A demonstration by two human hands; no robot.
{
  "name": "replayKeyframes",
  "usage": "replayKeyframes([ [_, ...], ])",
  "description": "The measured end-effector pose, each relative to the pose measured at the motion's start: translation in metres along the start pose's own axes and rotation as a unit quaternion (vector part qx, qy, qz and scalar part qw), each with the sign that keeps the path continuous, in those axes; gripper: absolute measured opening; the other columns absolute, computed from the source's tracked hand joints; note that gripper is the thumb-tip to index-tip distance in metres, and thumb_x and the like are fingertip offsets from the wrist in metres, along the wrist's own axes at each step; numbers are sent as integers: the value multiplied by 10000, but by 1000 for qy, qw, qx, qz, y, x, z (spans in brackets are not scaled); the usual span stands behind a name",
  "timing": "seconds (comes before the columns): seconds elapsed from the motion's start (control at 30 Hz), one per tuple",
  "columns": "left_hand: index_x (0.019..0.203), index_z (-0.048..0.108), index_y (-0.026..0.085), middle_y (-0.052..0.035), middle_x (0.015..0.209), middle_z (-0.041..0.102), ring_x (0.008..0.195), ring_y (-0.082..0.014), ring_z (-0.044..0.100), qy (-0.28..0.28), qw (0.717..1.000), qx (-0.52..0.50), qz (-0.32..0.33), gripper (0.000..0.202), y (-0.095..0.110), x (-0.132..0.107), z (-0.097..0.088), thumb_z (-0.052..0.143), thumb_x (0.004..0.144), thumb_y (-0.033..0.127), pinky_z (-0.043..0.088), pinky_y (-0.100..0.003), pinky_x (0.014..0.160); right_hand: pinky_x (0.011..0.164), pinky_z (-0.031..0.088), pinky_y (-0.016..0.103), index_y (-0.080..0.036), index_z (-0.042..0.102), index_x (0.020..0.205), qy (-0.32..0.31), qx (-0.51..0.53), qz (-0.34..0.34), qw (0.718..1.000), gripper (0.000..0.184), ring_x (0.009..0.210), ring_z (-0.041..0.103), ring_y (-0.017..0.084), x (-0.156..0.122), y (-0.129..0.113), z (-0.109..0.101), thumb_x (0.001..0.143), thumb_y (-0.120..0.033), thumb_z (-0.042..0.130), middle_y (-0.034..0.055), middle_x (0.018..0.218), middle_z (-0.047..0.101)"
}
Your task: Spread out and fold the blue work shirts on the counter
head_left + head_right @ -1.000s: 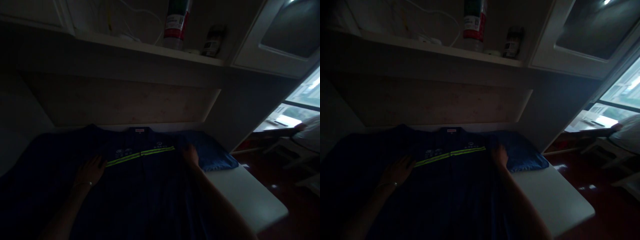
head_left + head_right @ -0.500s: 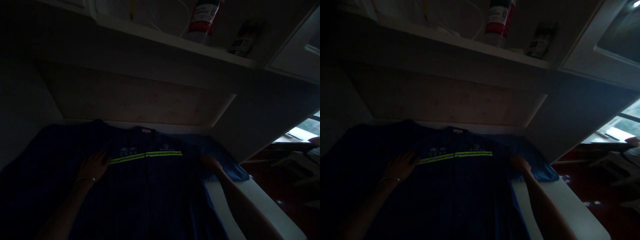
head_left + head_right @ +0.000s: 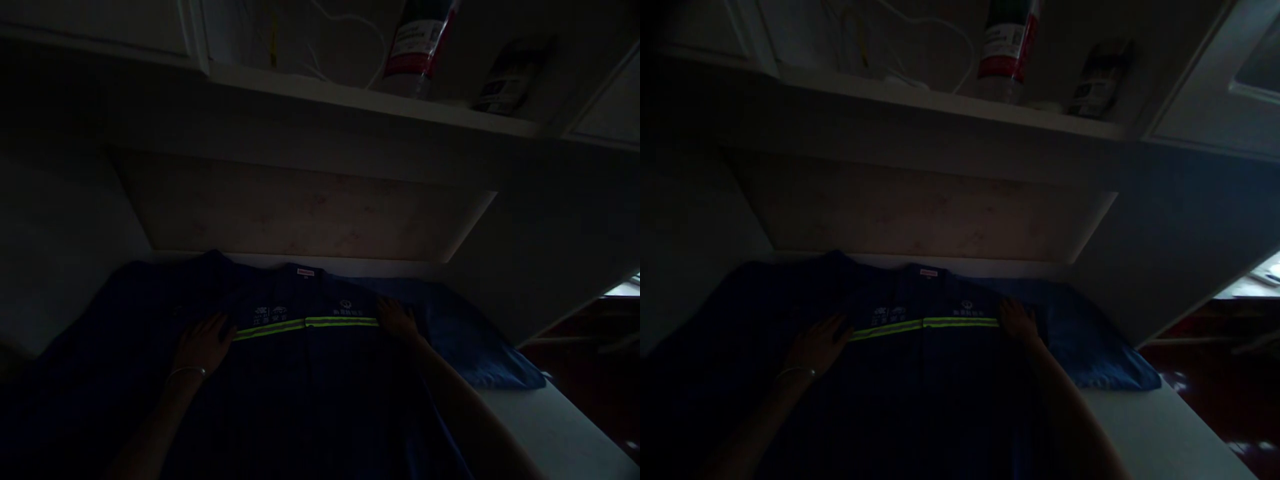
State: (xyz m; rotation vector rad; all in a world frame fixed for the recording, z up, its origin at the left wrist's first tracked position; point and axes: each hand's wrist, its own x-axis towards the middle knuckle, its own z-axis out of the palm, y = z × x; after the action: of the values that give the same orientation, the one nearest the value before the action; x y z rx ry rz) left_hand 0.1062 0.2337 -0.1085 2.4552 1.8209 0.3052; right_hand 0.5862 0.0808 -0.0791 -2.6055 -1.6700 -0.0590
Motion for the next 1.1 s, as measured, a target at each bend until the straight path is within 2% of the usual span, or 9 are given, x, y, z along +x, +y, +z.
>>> replayKeyframes([
  [0.17, 1336, 534, 242, -56, 1468, 476, 1353, -268, 401, 15, 1000, -12, 0, 584, 2, -2, -3, 339, 885, 558, 222, -473, 1136, 1041, 245, 646, -208, 515, 1351, 7, -18, 105, 994, 478, 1336, 387, 321, -1, 16, 1, 942, -276, 277, 176, 1441, 451],
  [0.33, 1339, 527, 258, -57, 1476, 466, 1362, -267, 389, 17, 1000, -9, 5, 570, 3, -4, -4, 330, 897, 559, 220, -478, 1131, 1100, 135, 631, -226, 461, 1397, 71, -10, 118, 990, 497, 1396, 300, 303, 1, 15, -7, 929, -256, 295, 125, 1516, 366],
  [0.47, 1338, 522, 256, -68, 1469, 474, 1355, -264, 394, 27, 1000, -3, 11, 548, 4, -7, -6, 325, 910, 535, 225, -483, 1124, 1134, 209, 532, -156, 437, 1402, 110, 80, 58, 989, 519, 1339, 403, 272, -13, -20, -16, 951, -332, 251, 115, 1479, 428],
  [0.63, 1309, 549, 197, -137, 1452, 477, 1322, -316, 411, 54, 998, 38, 21, 521, 18, -16, -18, 334, 923, 471, 219, -551, 1100, 1021, 421, 310, -157, 542, 1289, 40, 277, -76, 957, 494, 1203, 551, 198, -63, -97, -5, 945, -414, 297, 95, 1335, 580],
  [0.73, 1229, 606, 184, -157, 1420, 496, 1285, -334, 427, 77, 995, 57, 28, 454, 32, -29, -29, 346, 926, 401, 185, -567, 1104, 1054, 386, 369, -185, 586, 1237, 53, 240, -145, 958, 428, 1191, 556, 220, -92, -125, 11, 947, -350, 319, 72, 1292, 614],
  [0.83, 1136, 636, 196, -153, 1295, 577, 1170, -304, 511, 86, 994, 64, 14, 399, 35, -49, -41, 324, 930, 334, 309, -512, 1033, 1086, 327, 447, -210, 609, 1209, 83, 180, -178, 964, 382, 1201, 540, 248, -104, -130, 21, 939, -300, 354, 54, 1307, 607],
  [0.9, 1101, 632, 191, -154, 1211, 598, 1113, -299, 545, 98, 993, 64, -18, 372, 25, -64, -48, 332, 919, 317, 383, -475, 962, 1079, 334, 446, -224, 618, 1193, 81, 181, -184, 963, 365, 1196, 542, 243, -102, -126, 23, 935, -296, 370, 46, 1308, 608],
  [0.97, 1112, 613, 170, -158, 1200, 585, 1129, -305, 546, 98, 990, 18, -101, 353, 4, -79, -53, 404, 882, 339, 403, -449, 966, 1052, 361, 425, -238, 625, 1175, 71, 197, -189, 959, 356, 1169, 562, 233, -97, -122, 24, 932, -298, 372, 42, 1284, 624],
  [1.1, 1156, 577, 42, -229, 1211, 598, 1144, -318, 575, 40, 958, -103, -265, 521, -41, -97, -63, 547, 792, 413, 446, -408, 970, 980, 396, 402, -249, 641, 1100, 77, 226, -174, 955, 309, 1089, 598, 227, -88, -122, 23, 926, -306, 392, 35, 1192, 669],
])
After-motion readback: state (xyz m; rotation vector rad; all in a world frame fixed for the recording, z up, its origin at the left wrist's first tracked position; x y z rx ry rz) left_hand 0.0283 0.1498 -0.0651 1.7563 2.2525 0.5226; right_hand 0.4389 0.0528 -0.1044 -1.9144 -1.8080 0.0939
